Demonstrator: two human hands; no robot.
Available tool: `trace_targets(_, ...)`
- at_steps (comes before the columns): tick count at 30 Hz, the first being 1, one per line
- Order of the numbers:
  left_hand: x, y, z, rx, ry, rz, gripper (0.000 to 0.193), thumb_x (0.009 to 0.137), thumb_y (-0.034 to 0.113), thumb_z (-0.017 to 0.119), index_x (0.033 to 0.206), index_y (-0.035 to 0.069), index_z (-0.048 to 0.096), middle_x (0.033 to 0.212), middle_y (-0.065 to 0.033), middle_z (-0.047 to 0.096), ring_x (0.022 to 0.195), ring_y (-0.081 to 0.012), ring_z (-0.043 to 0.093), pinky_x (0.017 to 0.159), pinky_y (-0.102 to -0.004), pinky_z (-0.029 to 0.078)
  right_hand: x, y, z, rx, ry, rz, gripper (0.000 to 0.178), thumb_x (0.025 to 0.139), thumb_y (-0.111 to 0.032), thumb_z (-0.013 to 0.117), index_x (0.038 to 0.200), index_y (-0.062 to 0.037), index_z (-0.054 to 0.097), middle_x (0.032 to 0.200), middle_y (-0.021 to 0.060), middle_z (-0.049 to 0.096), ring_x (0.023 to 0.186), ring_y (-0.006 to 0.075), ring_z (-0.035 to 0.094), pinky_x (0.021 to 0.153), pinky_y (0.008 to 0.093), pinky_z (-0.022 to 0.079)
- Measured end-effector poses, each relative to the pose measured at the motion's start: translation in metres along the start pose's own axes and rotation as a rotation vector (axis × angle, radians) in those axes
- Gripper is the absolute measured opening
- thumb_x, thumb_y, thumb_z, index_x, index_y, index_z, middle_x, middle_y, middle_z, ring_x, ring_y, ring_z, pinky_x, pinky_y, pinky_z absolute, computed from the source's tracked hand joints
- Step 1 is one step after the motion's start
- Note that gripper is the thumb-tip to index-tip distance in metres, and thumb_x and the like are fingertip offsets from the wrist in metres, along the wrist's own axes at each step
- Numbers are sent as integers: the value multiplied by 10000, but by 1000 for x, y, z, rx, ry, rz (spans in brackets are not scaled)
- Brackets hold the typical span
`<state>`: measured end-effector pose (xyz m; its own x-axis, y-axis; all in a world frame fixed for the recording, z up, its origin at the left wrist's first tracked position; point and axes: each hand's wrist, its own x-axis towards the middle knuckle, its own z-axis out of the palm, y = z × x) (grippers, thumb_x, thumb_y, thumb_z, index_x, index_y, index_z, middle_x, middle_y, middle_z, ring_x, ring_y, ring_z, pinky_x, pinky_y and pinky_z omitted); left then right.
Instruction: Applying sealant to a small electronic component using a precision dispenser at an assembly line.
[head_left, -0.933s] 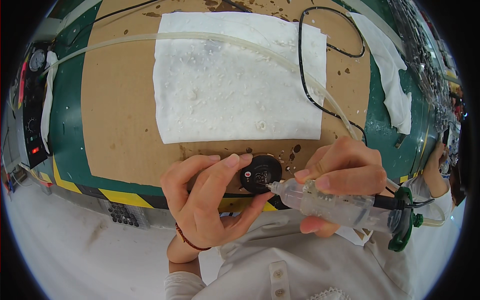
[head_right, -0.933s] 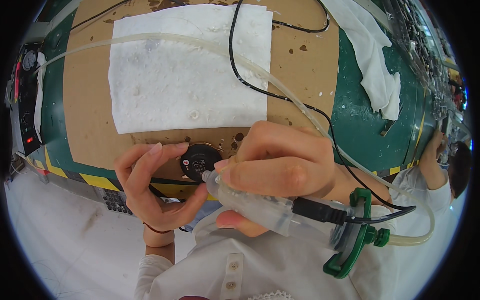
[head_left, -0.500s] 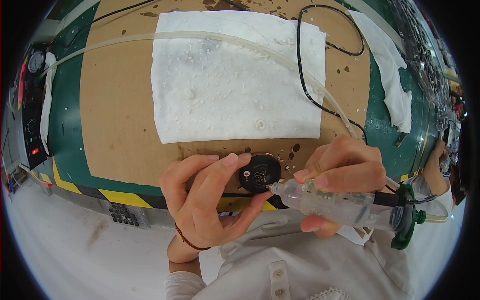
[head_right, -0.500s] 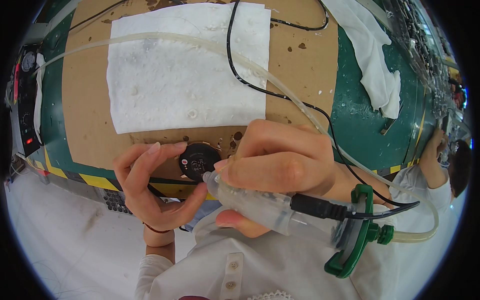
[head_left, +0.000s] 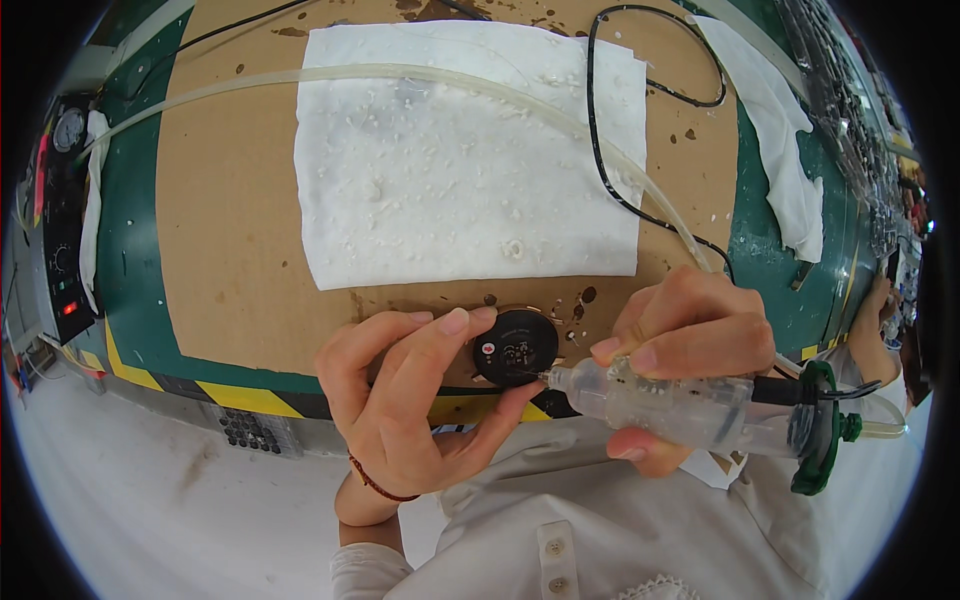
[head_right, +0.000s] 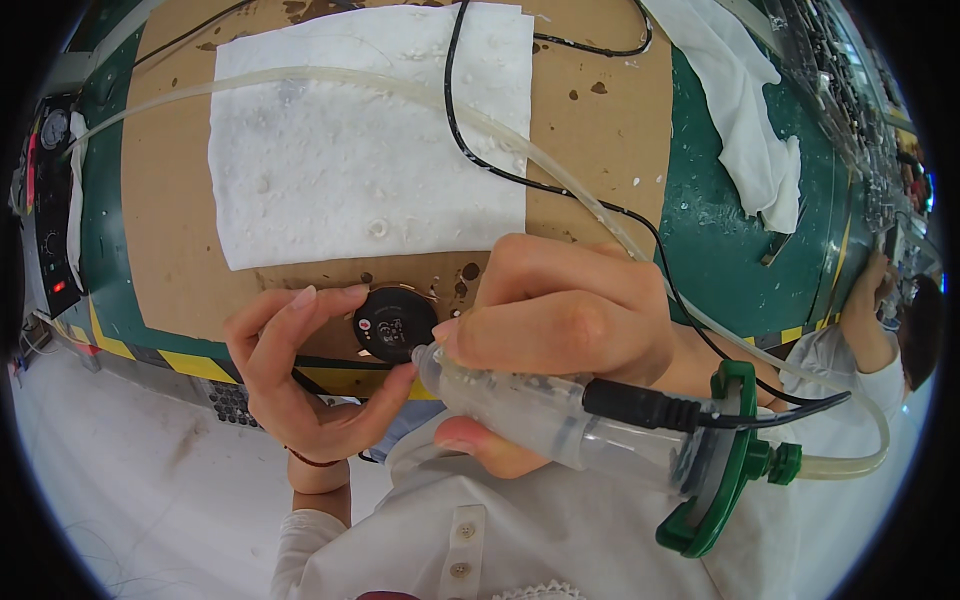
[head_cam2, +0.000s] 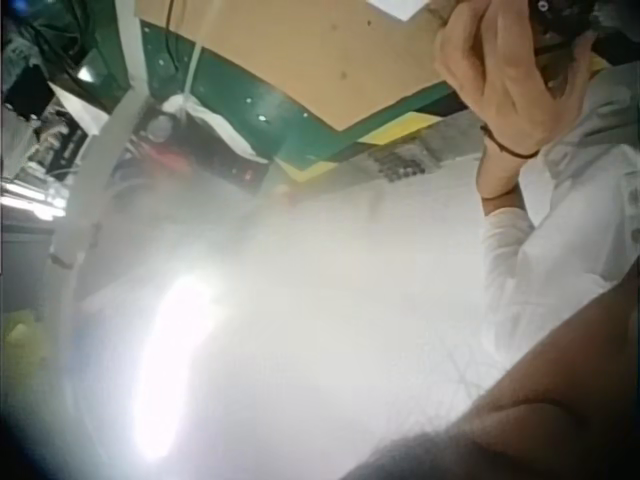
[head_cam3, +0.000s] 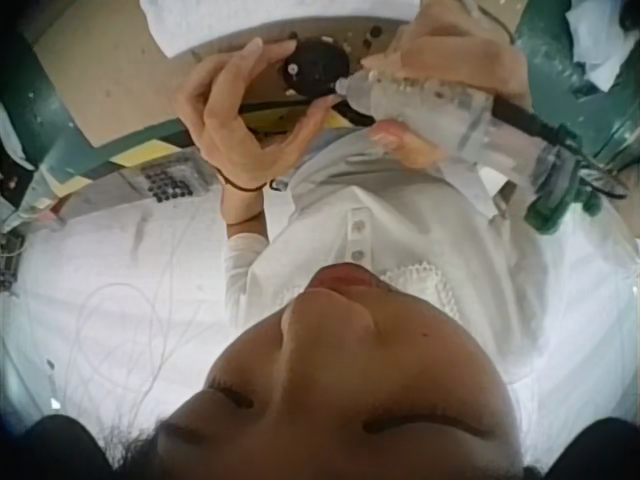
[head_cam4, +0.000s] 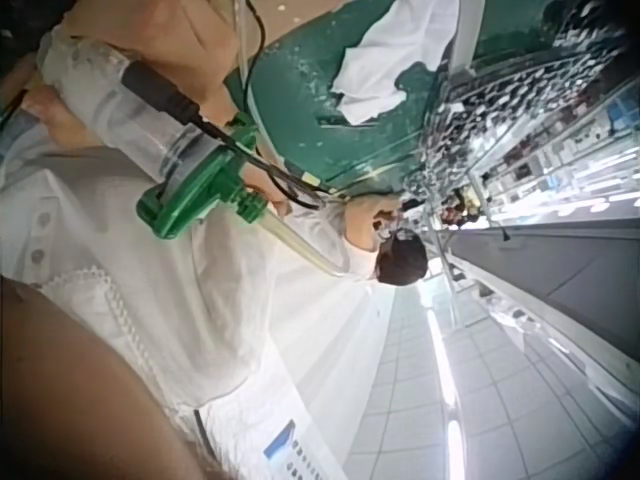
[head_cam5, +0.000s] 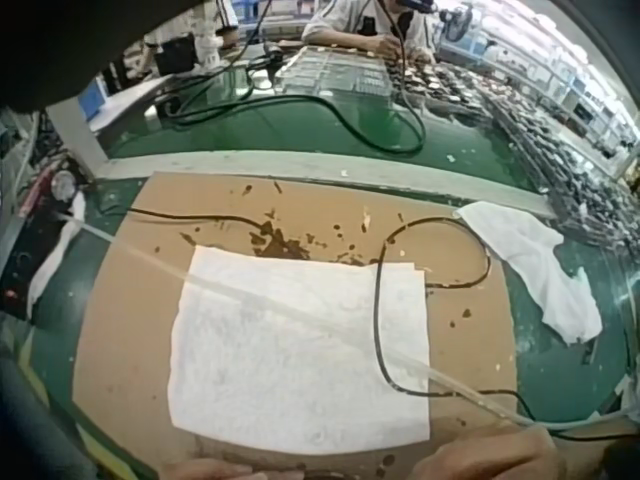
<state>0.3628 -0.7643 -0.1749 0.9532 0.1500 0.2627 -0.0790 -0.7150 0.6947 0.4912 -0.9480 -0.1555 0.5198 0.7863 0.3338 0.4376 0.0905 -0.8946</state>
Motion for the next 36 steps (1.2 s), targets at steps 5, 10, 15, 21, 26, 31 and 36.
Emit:
trace_targets(5,-1,1,0,-13,4,-3,728,579,57,817,1219,37,471,1044,-136,593,1030,-227,534,786,-286,503,0,-2,-2,-23,3,3,609,519,-223,884,951,-27,500,741,105,528,537,155,560,464,251,498)
trace_targets(10,-1,1,2,-33,19,-1,745,571,54,834,1221,33,470,1098,-154,515,969,-223,590,748,-273,544,-1,0,-6,-65,-20,-27,602,534,-202,868,947,-19,470,739,90,507,563,156,564,474,251,513)
trace_targets(15,-2,1,2,-40,19,-3,757,573,68,847,1225,38,464,1104,-151,513,973,-220,586,752,-272,541,-2,0,-6,-43,2,-22,571,542,-166,845,940,-6,466,738,76,483,559,150,504,488,253,530)
trace_targets(21,0,2,6,-27,70,-40,650,625,178,833,1182,36,530,940,-8,691,939,-202,462,810,-304,367,-1,3,-5,-47,43,-72,468,578,-110,800,894,18,479,862,78,464,601,158,428,503,266,547)
trace_targets(26,0,3,6,-34,65,-55,639,625,169,834,1173,34,535,943,-11,690,940,-200,464,808,-301,369,0,3,-3,-43,92,-71,405,593,-93,783,858,17,497,907,87,457,604,164,424,514,275,560)
trace_targets(31,0,4,6,-54,68,-64,632,625,166,834,1166,29,536,942,-22,690,939,-201,465,802,-301,372,1,6,-2,-73,114,-136,376,601,-103,793,840,8,524,918,86,456,599,164,422,509,278,560)
trace_targets(36,-1,3,7,-61,76,-61,627,627,167,835,1160,23,537,940,-30,689,933,-203,467,796,-302,374,0,3,-2,-92,97,-97,416,601,-111,799,864,19,504,909,85,460,594,161,421,500,277,555)
